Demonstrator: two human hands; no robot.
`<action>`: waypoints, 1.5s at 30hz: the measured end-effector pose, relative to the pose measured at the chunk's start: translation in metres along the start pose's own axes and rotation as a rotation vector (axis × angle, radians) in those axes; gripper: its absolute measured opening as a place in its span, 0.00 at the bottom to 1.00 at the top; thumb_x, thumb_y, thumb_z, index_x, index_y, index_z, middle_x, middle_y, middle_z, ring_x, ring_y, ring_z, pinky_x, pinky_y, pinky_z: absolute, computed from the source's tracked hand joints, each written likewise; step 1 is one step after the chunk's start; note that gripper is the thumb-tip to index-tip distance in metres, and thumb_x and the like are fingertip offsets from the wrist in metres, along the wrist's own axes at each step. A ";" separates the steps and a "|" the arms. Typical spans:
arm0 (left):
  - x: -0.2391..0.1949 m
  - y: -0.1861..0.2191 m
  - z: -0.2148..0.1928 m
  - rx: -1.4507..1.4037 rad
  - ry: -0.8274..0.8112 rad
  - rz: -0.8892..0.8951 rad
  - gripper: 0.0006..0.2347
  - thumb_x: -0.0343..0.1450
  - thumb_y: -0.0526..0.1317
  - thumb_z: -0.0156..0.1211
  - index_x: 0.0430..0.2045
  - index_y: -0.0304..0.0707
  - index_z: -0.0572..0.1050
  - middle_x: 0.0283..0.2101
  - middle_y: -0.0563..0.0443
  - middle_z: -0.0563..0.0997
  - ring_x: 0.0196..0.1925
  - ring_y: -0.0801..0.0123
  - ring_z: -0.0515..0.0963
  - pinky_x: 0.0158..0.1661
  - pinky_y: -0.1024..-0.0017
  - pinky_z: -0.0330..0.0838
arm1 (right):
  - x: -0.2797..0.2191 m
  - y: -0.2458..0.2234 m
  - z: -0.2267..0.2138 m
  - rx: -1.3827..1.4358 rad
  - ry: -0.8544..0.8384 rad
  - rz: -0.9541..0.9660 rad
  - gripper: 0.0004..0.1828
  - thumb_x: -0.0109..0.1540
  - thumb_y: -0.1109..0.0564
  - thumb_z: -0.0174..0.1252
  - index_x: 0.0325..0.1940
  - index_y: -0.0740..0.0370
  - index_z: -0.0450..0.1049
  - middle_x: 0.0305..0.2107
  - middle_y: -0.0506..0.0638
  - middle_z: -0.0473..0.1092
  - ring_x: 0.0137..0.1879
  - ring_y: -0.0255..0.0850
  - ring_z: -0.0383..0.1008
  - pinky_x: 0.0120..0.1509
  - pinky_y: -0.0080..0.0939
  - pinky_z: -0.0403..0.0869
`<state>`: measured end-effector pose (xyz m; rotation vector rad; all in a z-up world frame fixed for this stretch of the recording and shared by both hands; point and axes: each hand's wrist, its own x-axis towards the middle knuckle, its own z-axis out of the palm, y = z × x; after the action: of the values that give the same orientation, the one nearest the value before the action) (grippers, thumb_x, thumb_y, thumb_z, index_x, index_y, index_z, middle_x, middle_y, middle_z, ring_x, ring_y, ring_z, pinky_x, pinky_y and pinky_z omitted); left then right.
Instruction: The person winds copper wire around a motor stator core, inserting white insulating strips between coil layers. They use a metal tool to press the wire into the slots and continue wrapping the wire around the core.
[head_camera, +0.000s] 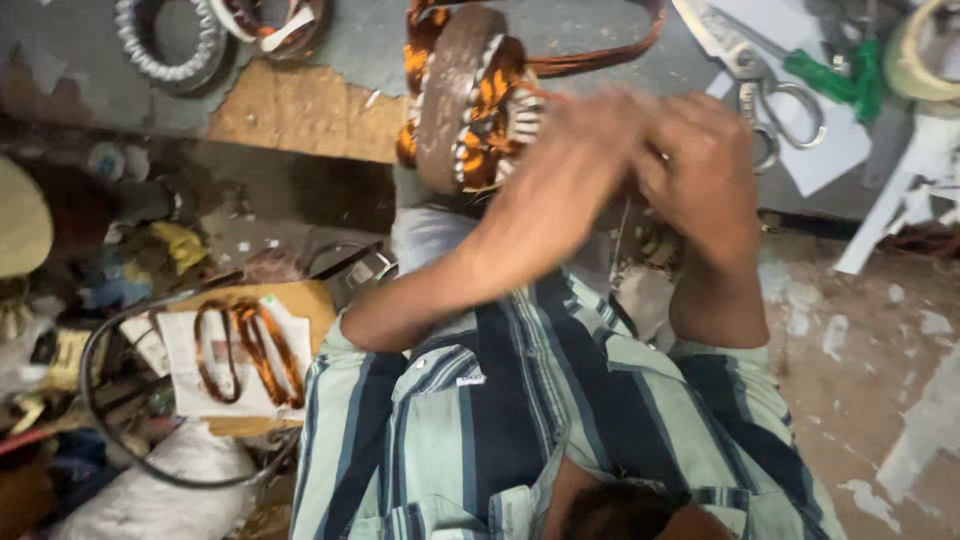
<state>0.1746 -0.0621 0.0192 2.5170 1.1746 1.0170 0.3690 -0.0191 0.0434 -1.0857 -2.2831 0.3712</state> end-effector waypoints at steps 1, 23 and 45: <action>0.004 -0.008 0.018 0.184 0.036 -0.057 0.20 0.67 0.31 0.53 0.55 0.21 0.71 0.58 0.33 0.74 0.64 0.43 0.70 0.68 0.49 0.52 | -0.007 0.006 0.001 0.037 0.022 0.056 0.10 0.67 0.60 0.70 0.50 0.66 0.80 0.42 0.55 0.78 0.45 0.50 0.79 0.51 0.46 0.74; 0.016 -0.005 0.033 0.097 -0.027 -0.095 0.09 0.69 0.34 0.58 0.43 0.37 0.77 0.40 0.48 0.75 0.52 0.58 0.76 0.74 0.40 0.44 | -0.125 0.031 0.106 2.058 0.114 0.623 0.43 0.55 0.37 0.67 0.70 0.54 0.67 0.66 0.50 0.68 0.74 0.47 0.66 0.76 0.57 0.64; -0.064 -0.004 -0.053 -0.336 0.246 -0.003 0.06 0.73 0.26 0.61 0.41 0.25 0.78 0.44 0.36 0.82 0.48 0.48 0.86 0.49 0.61 0.83 | 0.037 0.007 0.053 0.446 -0.215 -0.101 0.13 0.63 0.54 0.72 0.48 0.64 0.82 0.36 0.54 0.75 0.42 0.44 0.79 0.45 0.40 0.74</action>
<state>0.1089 -0.1125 0.0253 2.1758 0.9661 1.4229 0.3225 0.0142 0.0118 -0.7281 -2.2690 0.9420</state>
